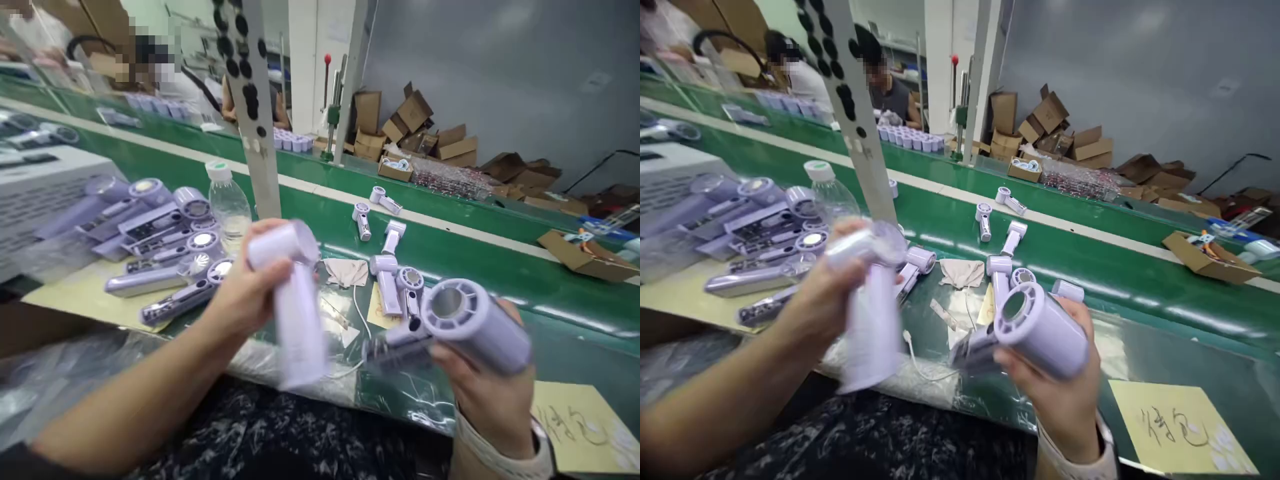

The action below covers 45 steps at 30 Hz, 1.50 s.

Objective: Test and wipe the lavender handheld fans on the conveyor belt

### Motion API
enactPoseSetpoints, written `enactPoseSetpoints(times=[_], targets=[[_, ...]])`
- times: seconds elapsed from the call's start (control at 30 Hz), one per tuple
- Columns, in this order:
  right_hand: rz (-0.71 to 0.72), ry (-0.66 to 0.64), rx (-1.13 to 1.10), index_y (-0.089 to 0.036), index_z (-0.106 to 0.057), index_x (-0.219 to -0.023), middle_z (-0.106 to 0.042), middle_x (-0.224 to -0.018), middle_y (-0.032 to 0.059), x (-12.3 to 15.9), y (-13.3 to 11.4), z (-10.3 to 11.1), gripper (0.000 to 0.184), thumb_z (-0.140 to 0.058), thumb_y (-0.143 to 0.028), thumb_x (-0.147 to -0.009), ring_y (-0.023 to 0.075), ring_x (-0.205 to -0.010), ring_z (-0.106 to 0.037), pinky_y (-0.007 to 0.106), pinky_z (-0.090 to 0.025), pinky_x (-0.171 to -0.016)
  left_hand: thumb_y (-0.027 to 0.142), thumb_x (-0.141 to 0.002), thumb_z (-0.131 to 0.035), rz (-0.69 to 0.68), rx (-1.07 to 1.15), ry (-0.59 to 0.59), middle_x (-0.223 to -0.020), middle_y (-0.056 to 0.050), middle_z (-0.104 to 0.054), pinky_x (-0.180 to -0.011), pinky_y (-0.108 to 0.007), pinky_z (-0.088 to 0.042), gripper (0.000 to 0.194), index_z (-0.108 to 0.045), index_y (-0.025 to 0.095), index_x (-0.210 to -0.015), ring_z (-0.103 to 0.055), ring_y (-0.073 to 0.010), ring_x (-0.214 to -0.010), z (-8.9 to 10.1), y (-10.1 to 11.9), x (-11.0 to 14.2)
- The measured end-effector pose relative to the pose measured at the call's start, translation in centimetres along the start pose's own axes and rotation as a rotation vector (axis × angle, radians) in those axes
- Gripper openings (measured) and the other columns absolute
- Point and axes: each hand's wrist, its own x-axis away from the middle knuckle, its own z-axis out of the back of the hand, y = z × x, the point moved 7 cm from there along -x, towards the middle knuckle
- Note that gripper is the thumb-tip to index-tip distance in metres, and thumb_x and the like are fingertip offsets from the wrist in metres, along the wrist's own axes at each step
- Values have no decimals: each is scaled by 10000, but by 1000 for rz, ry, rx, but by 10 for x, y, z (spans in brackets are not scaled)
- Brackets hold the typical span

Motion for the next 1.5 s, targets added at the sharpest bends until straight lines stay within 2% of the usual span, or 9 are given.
enactPoseSetpoints(times=[0.13,0.33,0.47,0.63,0.73,0.97,1.13,1.37,1.5], targets=[[-44,-31,-105,-286,-690,-1170,-736,-967,41,-9,0,-12,546,-937,-415,-700,224,-794,-712,311,-638,-604,-40,-633,-806,-43,17,2,-904,20,-758,-549,-261,-596,680,-621,286,-1200,-710,-185,-634,-3,7,-13],[-370,-139,-218,-244,-594,-1270,-722,-1126,39,-3,67,-69,640,-895,-467,-751,187,-942,-685,277,-596,-781,47,-845,-623,691,334,366,-923,-156,-759,-624,-246,-620,247,-695,33,-1081,-684,-149,-644,20,-83,26],[-415,-208,-259,-240,-615,-1252,-714,-1230,64,4,85,-97,624,-904,-452,-741,224,-1063,-673,320,-563,-886,51,-718,-710,892,500,181,-1003,-180,-779,-807,-297,-648,338,-735,1,-1051,-744,-216,-815,15,-99,56],[-538,-341,-370,-225,-603,-1289,-711,-1268,84,6,81,-130,737,-923,-512,-690,255,-1142,-665,351,-554,-958,325,-615,-966,809,651,4,-793,-46,-744,-752,-172,-600,606,-747,54,-1111,-711,-126,-726,31,-91,58],[-616,-383,-429,-224,-608,-1248,-721,-1250,92,11,80,-153,760,-942,-534,-640,265,-1084,-693,355,-598,-876,553,-616,-920,728,643,-48,-837,-56,-721,-825,-198,-588,547,-755,99,-873,-698,-141,-787,38,-94,58],[-432,-710,248,-213,-619,-1263,-569,-526,-41,-7,98,-171,666,-554,-758,-886,175,-393,-491,277,-377,-367,839,-609,-714,702,582,-215,-947,-145,-741,-912,-482,-594,689,-645,158,-694,-695,-327,-1046,34,-95,59],[65,-395,802,-194,-708,-768,-617,-771,110,-68,122,-147,332,-577,-471,-896,315,-823,-589,500,-482,-766,831,-647,-694,643,478,-108,-957,-135,-720,-922,-410,-591,677,-625,158,-669,-659,-310,-1123,48,-86,52],[184,-335,570,-253,-689,-847,-636,-1195,95,-41,48,-138,142,-603,-322,-936,311,-1159,-589,527,-445,-992,841,-555,-741,742,379,-15,-839,-87,-694,-772,-318,-593,711,-645,153,-706,-673,-222,-807,48,-86,54],[164,-494,369,-284,-684,-949,-580,-1375,59,-7,30,-159,53,-640,-261,-933,300,-1315,-529,540,-415,-1107,776,-517,-823,838,382,27,-705,-36,-673,-673,-245,-587,699,-735,144,-803,-650,-164,-682,38,-96,65]])
